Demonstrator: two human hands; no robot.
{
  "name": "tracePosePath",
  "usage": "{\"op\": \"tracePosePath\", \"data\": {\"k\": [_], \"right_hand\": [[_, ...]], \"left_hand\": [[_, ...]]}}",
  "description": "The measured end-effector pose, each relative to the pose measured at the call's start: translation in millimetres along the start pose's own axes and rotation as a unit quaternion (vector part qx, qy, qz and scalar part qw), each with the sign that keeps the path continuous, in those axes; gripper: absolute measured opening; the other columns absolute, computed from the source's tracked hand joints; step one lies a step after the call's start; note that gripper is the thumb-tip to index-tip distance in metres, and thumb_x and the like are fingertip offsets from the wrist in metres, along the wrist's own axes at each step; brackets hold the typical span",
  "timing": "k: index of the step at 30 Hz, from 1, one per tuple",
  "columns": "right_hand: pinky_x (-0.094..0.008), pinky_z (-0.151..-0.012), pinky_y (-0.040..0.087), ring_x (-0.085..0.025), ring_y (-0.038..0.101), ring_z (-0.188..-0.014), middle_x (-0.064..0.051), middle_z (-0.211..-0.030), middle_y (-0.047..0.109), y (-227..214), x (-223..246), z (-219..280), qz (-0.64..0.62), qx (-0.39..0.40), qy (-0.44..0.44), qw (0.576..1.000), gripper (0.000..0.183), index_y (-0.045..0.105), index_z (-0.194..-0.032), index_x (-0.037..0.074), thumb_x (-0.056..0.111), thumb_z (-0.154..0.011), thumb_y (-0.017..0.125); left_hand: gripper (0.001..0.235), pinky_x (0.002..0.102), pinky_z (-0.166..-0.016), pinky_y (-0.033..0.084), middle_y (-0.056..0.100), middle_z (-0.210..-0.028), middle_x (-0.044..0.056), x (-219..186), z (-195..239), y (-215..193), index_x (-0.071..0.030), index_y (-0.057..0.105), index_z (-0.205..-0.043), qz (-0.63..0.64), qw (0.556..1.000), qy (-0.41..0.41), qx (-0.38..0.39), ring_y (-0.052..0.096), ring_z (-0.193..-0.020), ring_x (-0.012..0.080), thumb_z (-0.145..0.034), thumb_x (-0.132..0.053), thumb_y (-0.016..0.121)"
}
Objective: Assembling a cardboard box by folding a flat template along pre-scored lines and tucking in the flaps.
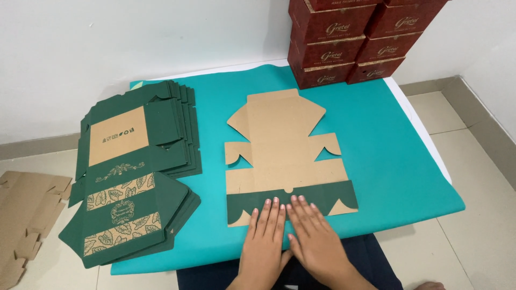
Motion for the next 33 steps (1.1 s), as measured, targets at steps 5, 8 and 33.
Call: {"op": "tracePosePath", "data": {"k": [5,8,33], "right_hand": [[-0.038,-0.113,0.025,-0.026,0.027,-0.142,-0.012,-0.153,0.028,3.6,-60.1,34.0,0.030,0.019,0.080,0.996,0.066,0.030,-0.145,0.006,0.042,-0.091,0.045],[-0.038,-0.111,0.027,-0.022,0.027,-0.140,-0.008,-0.153,0.029,-2.2,-72.8,29.9,-0.002,0.069,0.083,0.994,0.068,0.032,-0.144,0.011,0.045,-0.089,0.051],[-0.037,-0.087,0.049,-0.023,0.058,-0.111,-0.006,-0.120,0.061,-33.4,-61.0,26.5,-0.030,0.074,-0.071,0.994,0.039,0.058,-0.124,0.019,0.025,-0.085,0.061]], "left_hand": [[0.101,0.041,-0.117,0.011,0.021,-0.156,0.004,34.0,4.5,-6.2,-0.012,0.022,-0.149,0.004,1.000,-0.002,-0.002,0.016,-0.145,0.0205,-0.077,-0.079,0.043],[0.081,0.044,-0.115,0.013,0.024,-0.155,0.002,55.7,5.7,-10.5,-0.017,0.027,-0.149,0.043,0.999,-0.023,0.011,0.017,-0.144,0.0224,-0.090,-0.072,0.035],[0.039,0.042,-0.081,0.053,0.063,-0.120,0.008,58.6,29.8,-32.7,-0.015,0.061,-0.121,0.137,0.990,0.027,0.026,0.058,-0.111,0.0296,-0.089,-0.036,0.063]]}}
Point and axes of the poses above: each hand's wrist, its own z-axis away from the middle knuckle, its own y-axis out of the palm, x = y × z, the point moved 5 cm from there along -z, towards the middle knuckle
